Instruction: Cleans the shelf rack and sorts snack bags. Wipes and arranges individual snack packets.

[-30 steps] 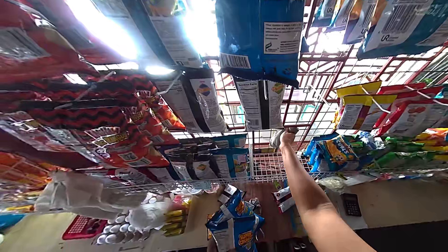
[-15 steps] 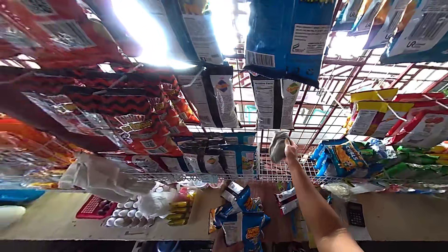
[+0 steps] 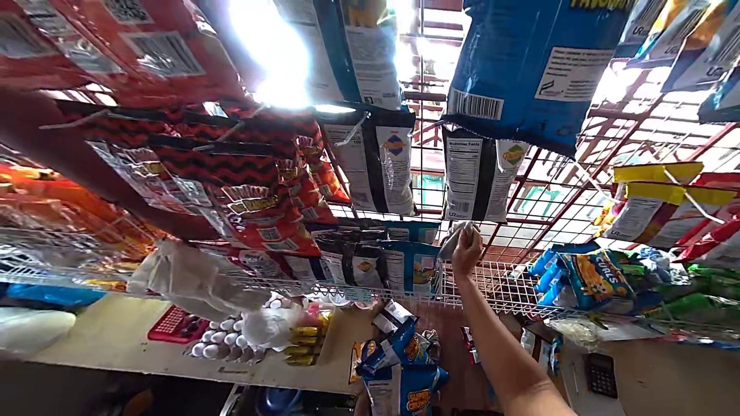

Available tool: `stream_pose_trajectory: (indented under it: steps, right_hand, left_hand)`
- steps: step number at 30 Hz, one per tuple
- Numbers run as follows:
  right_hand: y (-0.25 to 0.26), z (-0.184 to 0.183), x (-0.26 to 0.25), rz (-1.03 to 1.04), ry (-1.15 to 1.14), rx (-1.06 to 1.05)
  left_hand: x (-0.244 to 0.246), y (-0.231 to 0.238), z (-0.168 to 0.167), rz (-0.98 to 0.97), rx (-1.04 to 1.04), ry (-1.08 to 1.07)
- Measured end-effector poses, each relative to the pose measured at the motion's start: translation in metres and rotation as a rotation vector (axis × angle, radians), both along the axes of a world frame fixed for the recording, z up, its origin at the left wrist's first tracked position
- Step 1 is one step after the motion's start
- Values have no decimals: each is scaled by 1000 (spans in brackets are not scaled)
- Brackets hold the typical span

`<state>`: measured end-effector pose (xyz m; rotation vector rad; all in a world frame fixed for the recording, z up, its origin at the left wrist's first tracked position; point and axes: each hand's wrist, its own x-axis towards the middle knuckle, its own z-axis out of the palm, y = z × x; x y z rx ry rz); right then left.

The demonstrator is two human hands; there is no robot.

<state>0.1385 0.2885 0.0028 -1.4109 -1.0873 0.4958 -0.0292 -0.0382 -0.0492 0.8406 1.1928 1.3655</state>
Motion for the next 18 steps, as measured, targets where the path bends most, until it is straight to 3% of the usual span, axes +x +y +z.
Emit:
stream_pose_trajectory:
  steps: [4,12,18]
  right_hand:
    - [14,-7,-15,41,-164,41]
    - [22,-22,-7,62,-202,-40]
    - [12,-19,28,342,-475,-499]
  left_hand:
    - [-2,-4,0,10,1,26]
    - [1,-13,2,50,-21,22]
    - [6,-8,10,19,23,28]
